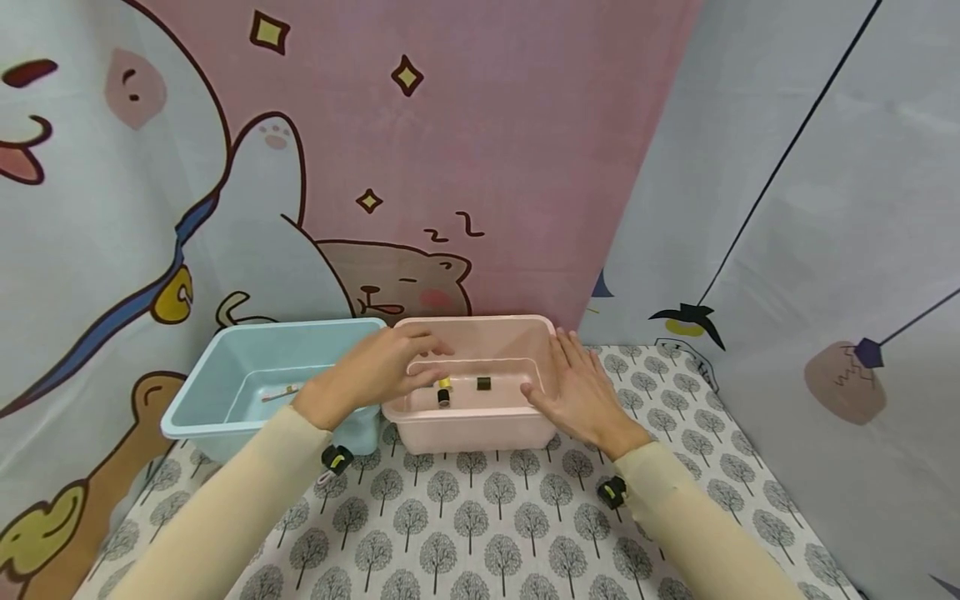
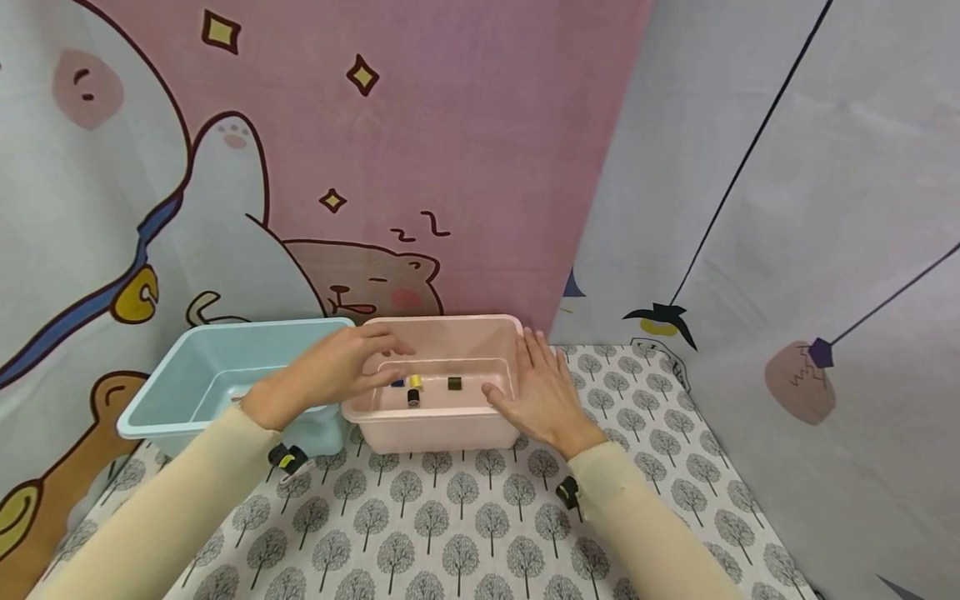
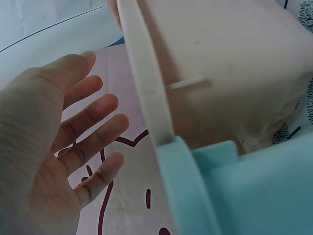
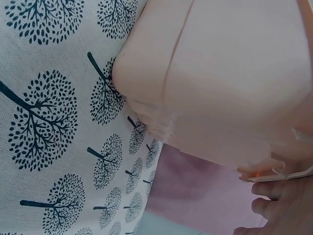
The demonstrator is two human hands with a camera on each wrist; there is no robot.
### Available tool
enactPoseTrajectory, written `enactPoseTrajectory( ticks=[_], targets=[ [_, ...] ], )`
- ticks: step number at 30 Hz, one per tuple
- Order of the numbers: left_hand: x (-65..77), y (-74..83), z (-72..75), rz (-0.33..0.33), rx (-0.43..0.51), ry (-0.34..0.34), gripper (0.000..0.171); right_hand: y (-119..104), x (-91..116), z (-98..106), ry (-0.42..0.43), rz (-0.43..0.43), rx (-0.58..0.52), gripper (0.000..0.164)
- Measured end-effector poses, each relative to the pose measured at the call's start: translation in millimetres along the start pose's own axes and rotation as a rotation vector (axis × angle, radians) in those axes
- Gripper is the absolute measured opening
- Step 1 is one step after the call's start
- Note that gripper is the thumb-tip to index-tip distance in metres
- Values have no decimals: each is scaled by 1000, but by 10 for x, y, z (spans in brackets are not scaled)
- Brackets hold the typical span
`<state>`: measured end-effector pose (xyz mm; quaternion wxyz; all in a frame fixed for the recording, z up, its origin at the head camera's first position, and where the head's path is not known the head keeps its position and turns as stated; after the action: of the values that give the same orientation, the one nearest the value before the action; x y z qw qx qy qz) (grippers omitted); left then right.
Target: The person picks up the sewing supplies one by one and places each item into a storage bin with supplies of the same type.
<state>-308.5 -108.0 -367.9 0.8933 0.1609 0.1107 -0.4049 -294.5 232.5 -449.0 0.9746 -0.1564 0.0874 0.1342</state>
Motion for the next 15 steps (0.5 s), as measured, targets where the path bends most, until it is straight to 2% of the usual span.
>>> enactPoseTrajectory(
  ticks=[9, 15],
  targets=[
    [165, -20, -61, -18, 16, 29, 35, 9, 2, -10, 0, 4, -10, 111],
    [305, -7, -85, -47, -14, 63, 32, 13, -4, -13, 2, 8, -8, 111]
  ],
)
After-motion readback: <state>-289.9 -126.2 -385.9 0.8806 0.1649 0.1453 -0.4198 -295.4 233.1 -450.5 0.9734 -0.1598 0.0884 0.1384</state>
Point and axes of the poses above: each hand's wrist, its own x-axis away from the middle knuckle, its own z-axis out of the back of the hand, y = z × x, the point moved 2 cm from there along -x, towards the middle knuckle, and after that the axes turned 1 degree about x, right-handed, at the moved point
